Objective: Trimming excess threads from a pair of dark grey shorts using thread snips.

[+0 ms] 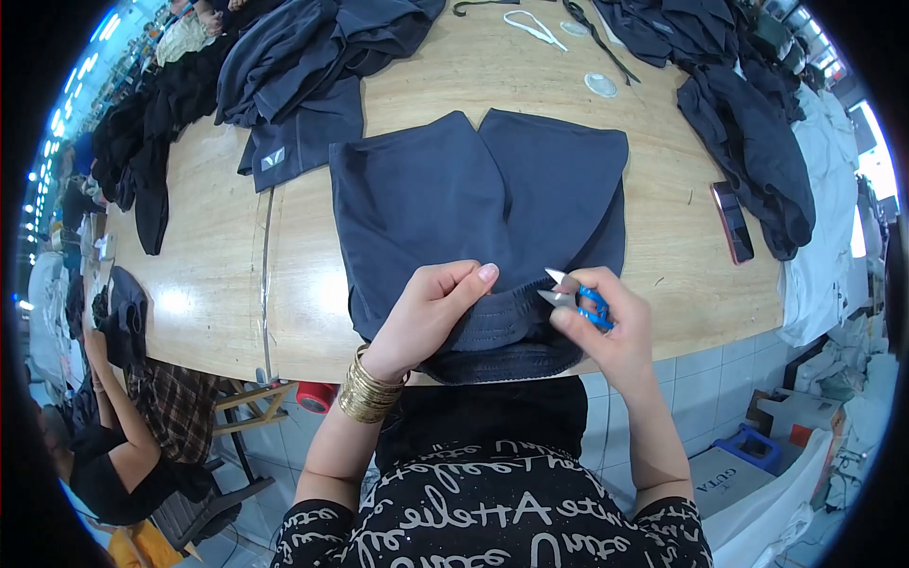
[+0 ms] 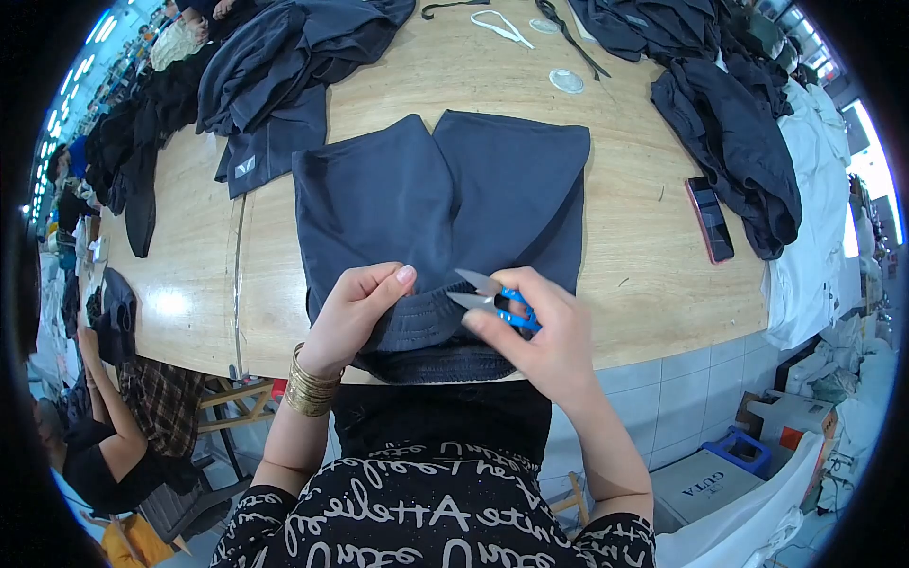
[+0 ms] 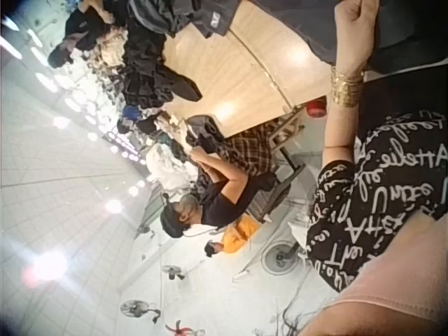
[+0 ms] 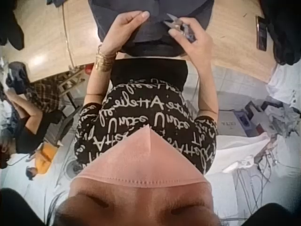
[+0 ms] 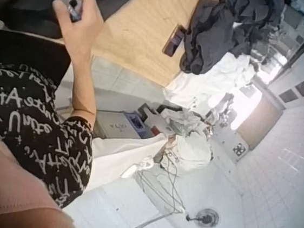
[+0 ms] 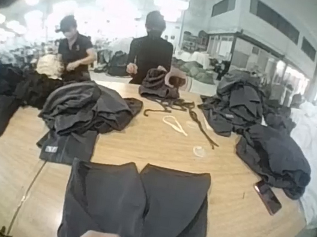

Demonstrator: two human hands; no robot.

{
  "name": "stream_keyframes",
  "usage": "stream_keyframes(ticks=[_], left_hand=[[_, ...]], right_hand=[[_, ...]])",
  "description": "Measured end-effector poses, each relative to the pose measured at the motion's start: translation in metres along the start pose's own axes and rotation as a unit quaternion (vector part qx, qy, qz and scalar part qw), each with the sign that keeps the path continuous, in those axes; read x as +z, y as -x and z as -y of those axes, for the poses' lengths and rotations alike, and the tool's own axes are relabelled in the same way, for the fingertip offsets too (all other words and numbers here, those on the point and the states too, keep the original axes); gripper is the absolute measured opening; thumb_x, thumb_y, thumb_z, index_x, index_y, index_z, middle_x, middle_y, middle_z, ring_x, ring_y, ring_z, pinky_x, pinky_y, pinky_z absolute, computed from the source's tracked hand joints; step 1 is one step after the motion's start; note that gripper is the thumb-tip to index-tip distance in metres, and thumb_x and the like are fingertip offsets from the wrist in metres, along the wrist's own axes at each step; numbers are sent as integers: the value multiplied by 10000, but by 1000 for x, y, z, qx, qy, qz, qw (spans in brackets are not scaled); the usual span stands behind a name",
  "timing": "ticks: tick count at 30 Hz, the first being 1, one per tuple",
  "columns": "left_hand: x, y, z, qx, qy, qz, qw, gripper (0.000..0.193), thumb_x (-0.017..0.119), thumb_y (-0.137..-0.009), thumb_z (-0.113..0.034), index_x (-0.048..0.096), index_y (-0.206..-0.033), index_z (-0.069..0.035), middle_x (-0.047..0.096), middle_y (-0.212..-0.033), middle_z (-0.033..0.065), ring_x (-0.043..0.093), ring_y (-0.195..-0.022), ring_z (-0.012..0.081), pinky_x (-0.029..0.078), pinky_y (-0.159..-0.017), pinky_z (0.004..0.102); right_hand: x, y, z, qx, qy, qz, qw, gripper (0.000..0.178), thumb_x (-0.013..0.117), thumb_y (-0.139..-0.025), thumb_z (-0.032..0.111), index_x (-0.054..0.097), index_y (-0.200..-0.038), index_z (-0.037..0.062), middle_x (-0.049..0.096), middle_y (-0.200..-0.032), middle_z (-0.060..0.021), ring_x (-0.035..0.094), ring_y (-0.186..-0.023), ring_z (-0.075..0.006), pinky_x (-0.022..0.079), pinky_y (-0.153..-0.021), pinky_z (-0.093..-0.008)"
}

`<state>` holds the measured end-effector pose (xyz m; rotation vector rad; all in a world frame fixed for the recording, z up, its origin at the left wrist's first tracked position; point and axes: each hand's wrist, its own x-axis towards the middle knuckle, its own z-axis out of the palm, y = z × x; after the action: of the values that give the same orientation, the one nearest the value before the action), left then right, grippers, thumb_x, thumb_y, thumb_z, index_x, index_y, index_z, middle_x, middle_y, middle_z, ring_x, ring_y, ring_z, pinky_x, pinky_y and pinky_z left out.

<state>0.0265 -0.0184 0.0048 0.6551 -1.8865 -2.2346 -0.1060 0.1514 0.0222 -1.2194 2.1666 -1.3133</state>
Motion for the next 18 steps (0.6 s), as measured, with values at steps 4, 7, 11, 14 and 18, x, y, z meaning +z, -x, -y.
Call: stream_keyframes(ticks=[4,7,11,14,18], left_hand=[[1,-4,4,8,7,17,1000,380,505,-968,-288,533,-689,-31,395,-640,-88,321,-619,6,306,-539,189],[-1,-6,8,40,-41,19,998,393,491,-972,-296,542,-691,-26,430,-636,-84,348,-624,4,313,-550,176],[-2,-1,6,29,7,60,998,206,595,-916,-192,555,-784,-39,509,-672,-69,413,-636,-5,339,-560,168],[-10,1,9,31,8,74,997,146,671,-857,-128,549,-842,-50,543,-707,-58,444,-639,-7,359,-570,168],[-6,2,-2,13,16,45,999,176,700,-836,-145,563,-839,-35,553,-716,-54,448,-644,-6,362,-577,164]], right_hand=[[19,-3,-8,32,-154,53,986,365,776,-732,162,580,-1017,44,621,-805,-17,535,-675,-72,437,-613,-225],[22,-10,-12,51,-182,72,979,306,757,-750,150,597,-987,42,629,-794,-30,549,-674,-87,440,-613,-240],[24,-10,-15,89,-83,62,991,253,756,-747,168,625,-930,53,631,-745,-53,609,-666,-139,449,-612,-249],[22,-11,-12,51,-61,97,992,248,761,-739,177,634,-916,59,622,-719,-62,596,-631,-164,446,-592,-257],[11,-10,-16,58,-87,130,986,232,763,-737,161,632,-890,46,584,-684,-43,530,-606,-117,426,-576,-233]])
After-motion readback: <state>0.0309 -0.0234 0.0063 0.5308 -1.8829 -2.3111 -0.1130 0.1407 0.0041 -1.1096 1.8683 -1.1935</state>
